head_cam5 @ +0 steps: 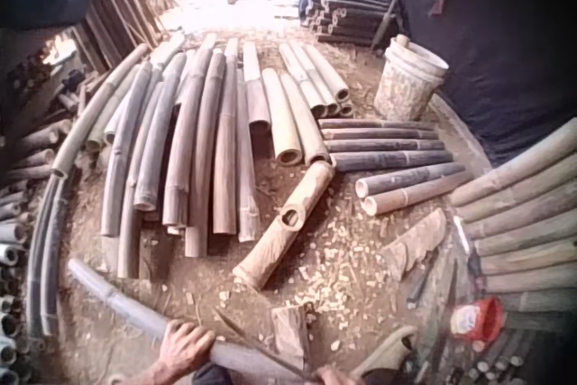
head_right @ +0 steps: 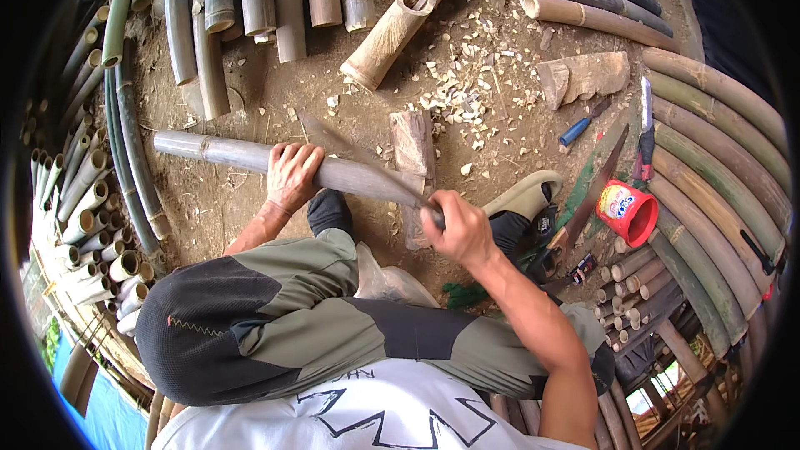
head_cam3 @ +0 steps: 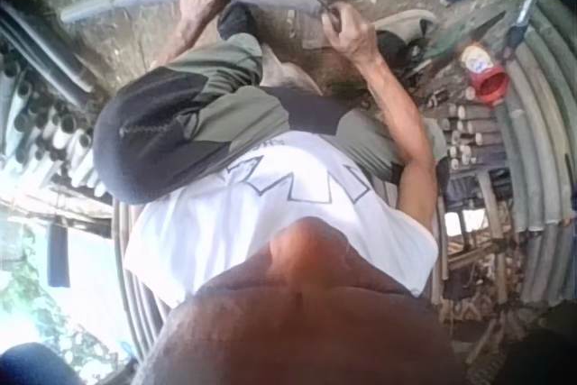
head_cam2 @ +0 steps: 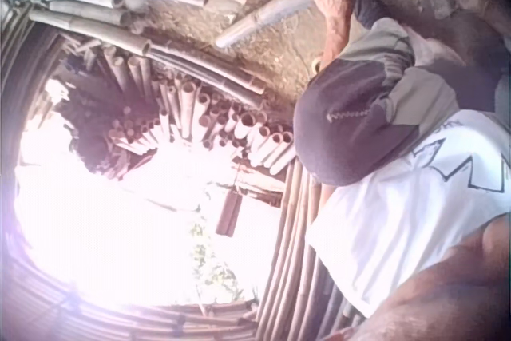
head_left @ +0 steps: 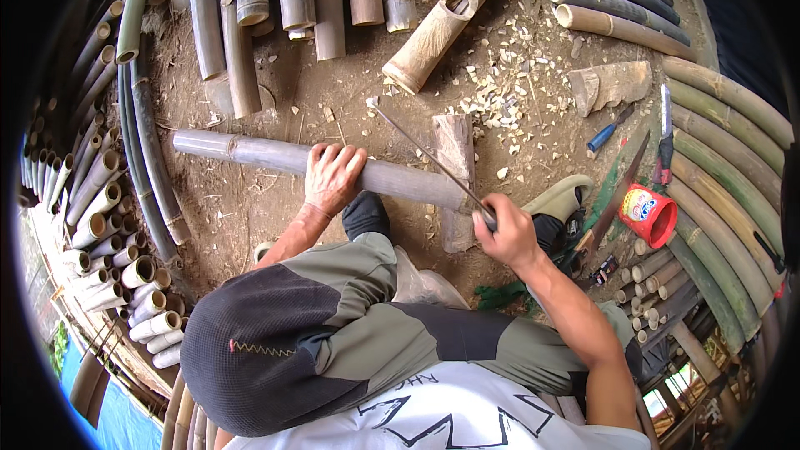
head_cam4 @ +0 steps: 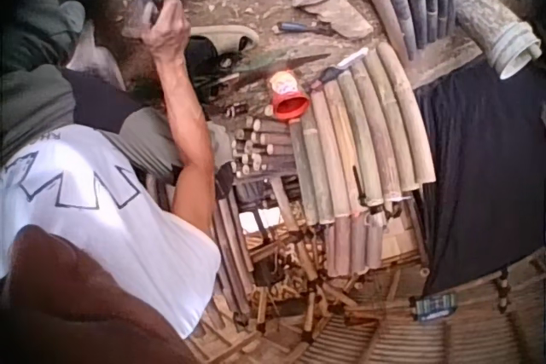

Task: The person sits on the ground and uses a knife to shave the outer layer off several bamboo poles. They pick up a pole, secure it with their foot, and scrape the surface with the knife, then place the finished piece aside and repeat the process with another pole.

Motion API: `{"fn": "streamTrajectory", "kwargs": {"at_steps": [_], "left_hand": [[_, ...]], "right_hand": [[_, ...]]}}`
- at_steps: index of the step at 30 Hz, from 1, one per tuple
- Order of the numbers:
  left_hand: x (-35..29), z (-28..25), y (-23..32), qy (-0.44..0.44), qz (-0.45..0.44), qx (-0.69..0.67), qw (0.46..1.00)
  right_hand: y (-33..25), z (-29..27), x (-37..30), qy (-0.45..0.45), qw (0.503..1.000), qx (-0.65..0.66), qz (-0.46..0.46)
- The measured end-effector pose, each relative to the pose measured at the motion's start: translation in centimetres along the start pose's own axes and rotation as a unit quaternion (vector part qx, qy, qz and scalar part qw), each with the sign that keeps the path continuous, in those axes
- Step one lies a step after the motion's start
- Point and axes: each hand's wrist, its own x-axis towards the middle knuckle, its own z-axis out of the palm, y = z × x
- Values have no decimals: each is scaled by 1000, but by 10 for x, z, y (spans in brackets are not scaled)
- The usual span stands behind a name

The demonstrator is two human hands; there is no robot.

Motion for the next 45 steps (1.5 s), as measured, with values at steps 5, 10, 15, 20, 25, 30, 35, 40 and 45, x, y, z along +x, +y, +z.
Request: {"fn": "streamTrajectory", "kwargs": {"at_steps": [5,10,15,20,25,30,35,40,45], "left_hand": [[-1,-4,5,14,-7,25,1000],[-5,0,4,11,-14,14,1000],[-9,-10,17,-26,-27,65,997],[35,-50,-1,-328,19,20,944],[34,-26,-13,-352,11,-35,935],[39,-29,-7,-376,-34,-61,924],[25,-26,-3,-321,-46,-50,945],[28,-24,-3,-325,-43,-59,943],[19,-20,-3,-297,-44,-51,952]], "right_hand": [[-2,-12,9,-91,991,-17,102],[-15,-9,10,79,995,37,-52],[28,-8,-15,-214,951,-12,222],[8,-23,-6,-102,980,3,169],[9,-33,-15,-116,980,-41,155],[10,-25,-27,-127,979,-97,123],[-34,-30,2,25,997,5,-69],[22,-11,-25,-186,968,-133,104],[-33,-32,5,-26,999,19,4]]}}
